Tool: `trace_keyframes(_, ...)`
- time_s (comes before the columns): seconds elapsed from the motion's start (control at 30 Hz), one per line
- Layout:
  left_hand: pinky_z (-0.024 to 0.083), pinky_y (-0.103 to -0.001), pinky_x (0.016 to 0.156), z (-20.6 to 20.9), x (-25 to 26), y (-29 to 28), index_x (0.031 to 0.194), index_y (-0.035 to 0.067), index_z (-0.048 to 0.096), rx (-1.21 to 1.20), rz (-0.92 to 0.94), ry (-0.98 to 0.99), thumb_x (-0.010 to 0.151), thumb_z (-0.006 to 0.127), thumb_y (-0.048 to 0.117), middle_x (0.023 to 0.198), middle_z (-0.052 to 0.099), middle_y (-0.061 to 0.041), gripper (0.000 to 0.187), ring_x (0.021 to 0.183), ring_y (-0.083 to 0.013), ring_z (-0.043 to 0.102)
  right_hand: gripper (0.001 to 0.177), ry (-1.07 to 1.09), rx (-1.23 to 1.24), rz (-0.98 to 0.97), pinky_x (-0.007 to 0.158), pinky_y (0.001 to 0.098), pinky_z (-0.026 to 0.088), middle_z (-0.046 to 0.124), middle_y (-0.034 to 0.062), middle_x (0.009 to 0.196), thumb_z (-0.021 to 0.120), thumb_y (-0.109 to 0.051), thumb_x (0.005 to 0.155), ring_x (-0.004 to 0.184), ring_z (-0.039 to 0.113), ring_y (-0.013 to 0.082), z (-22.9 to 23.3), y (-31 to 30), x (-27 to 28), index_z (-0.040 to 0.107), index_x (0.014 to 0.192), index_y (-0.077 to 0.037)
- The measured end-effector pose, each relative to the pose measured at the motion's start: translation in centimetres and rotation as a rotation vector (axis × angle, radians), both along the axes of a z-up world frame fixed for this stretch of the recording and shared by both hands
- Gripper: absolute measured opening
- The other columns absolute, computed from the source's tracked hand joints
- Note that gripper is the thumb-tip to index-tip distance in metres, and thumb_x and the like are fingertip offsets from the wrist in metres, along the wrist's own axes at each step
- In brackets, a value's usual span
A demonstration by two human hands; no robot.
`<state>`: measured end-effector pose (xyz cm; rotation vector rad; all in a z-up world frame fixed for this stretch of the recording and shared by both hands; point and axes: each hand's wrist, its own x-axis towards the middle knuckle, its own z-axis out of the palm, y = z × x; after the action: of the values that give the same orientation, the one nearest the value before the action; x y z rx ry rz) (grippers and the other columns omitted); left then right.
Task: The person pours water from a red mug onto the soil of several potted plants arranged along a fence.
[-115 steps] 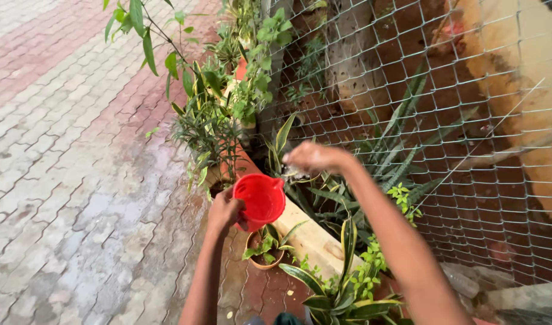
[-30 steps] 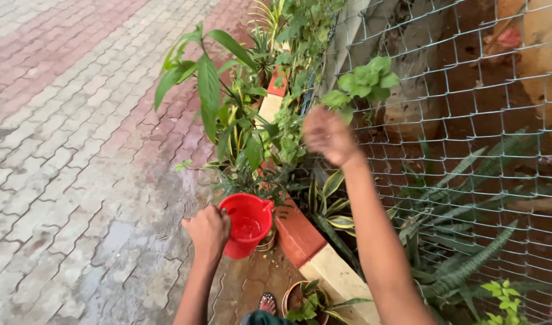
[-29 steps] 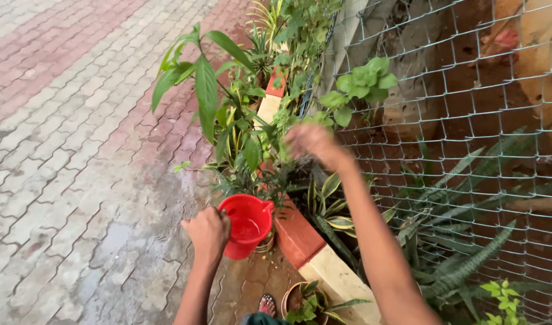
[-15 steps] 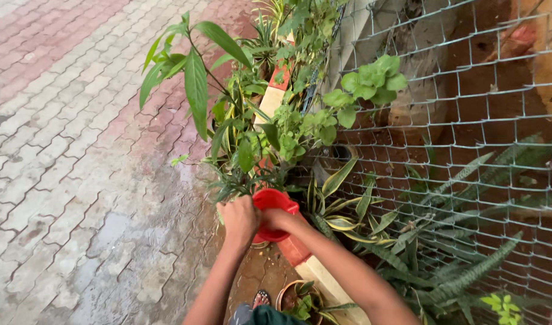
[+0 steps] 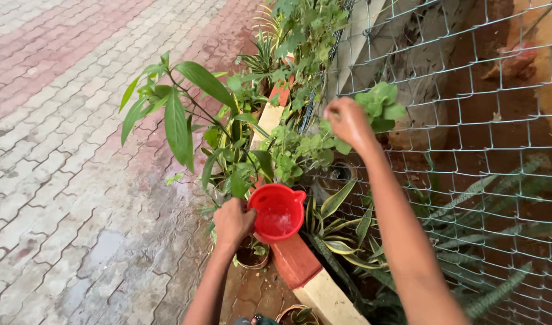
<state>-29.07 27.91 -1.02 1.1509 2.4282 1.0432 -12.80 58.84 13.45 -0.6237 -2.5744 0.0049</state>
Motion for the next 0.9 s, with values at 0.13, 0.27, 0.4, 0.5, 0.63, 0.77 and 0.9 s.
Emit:
trace_keyframes(0.13, 0.058, -0.05, 0.076, 0.2, -1.1, 0.7, 0.082, 0.005, 0.078, -0.024, 0.049, 0.021, 0.076, 0.069, 0.029, 0.076, 0.073, -0.021, 0.026, 0.076, -0.0394, 0.072, 0.017, 0.198, -0.293, -0.07, 0.082, 0.041, 0.059, 0.076, 0.0128, 0.103, 0.069, -0.019, 0.096, 0.092, 0.073, 0.0257, 1.3, -0.8, 0.2, 0.076, 0.102, -0.005)
trace_keyframes(0.27, 0.058, -0.048, 0.07, -0.1, -2.7, -1.1, 0.084, 0.006, 0.079, 0.059, 0.091, 0.136, 0.069, 0.072, 0.027, 0.071, 0.071, -0.018, 0.026, 0.069, -0.0365, 0.072, 0.019, 0.038, -0.482, 0.07, 0.089, 0.0395, 0.059, 0.078, 0.0093, 0.106, 0.069, -0.021, 0.094, 0.095, 0.075, 0.0213, 0.1, -4.9, -1.1, 0.079, 0.104, -0.008)
trace_keyframes(0.4, 0.063, -0.04, 0.069, 1.9, -5.8, -4.8, 0.087, 0.009, 0.077, -0.095, 0.147, -0.175, 0.078, 0.064, 0.026, 0.06, 0.073, -0.011, 0.024, 0.061, -0.0281, 0.078, 0.029, -0.526, -0.716, 0.379, 0.089, 0.0369, 0.057, 0.076, 0.0069, 0.108, 0.065, -0.031, 0.097, 0.097, 0.072, 0.019, -1.7, -10.8, -3.6, 0.073, 0.115, -0.01)
trace_keyframes(0.5, 0.061, -0.042, 0.069, 3.4, -8.0, -7.3, 0.082, 0.012, 0.079, -0.209, 0.184, -0.119, 0.077, 0.063, 0.027, 0.059, 0.074, -0.01, 0.022, 0.063, -0.0283, 0.077, 0.03, -0.652, -0.731, 0.744, 0.081, 0.0388, 0.057, 0.077, 0.0124, 0.099, 0.063, -0.03, 0.096, 0.09, 0.075, 0.0237, -3.5, -15.9, -7.0, 0.071, 0.112, -0.005)
trace_keyframes(0.63, 0.058, -0.047, 0.07, 3.3, -10.5, -10.3, 0.072, 0.008, 0.076, -0.245, 0.264, 0.292, 0.07, 0.066, 0.024, 0.071, 0.071, -0.019, 0.02, 0.07, -0.036, 0.073, 0.028, -0.65, -0.559, 0.847, 0.078, 0.0445, 0.054, 0.074, 0.0188, 0.095, 0.063, -0.029, 0.096, 0.087, 0.071, 0.0344, -6.6, -22.8, -13.0, 0.072, 0.105, -0.004)
trace_keyframes(0.77, 0.057, -0.049, 0.074, 2.0, -13.5, -13.3, 0.07, 0.006, 0.074, -0.251, 0.355, 0.331, 0.07, 0.065, 0.023, 0.08, 0.071, -0.022, 0.02, 0.074, -0.0392, 0.072, 0.023, -0.516, -0.448, 0.898, 0.08, 0.0497, 0.053, 0.072, 0.0198, 0.097, 0.064, -0.025, 0.091, 0.092, 0.069, 0.0386, -11.1, -27.5, -19.4, 0.072, 0.098, -0.005)
trace_keyframes(0.9, 0.056, -0.052, 0.072, -0.1, -17.4, -15.5, 0.074, 0.007, 0.073, -0.131, 0.417, 0.32, 0.072, 0.063, 0.022, 0.076, 0.071, -0.022, 0.018, 0.076, -0.041, 0.07, 0.025, -0.438, -0.331, 0.769, 0.081, 0.0524, 0.052, 0.069, 0.0203, 0.095, 0.069, -0.028, 0.086, 0.093, 0.066, 0.0416, -15.7, -29.1, -25.0, 0.073, 0.09, -0.004)
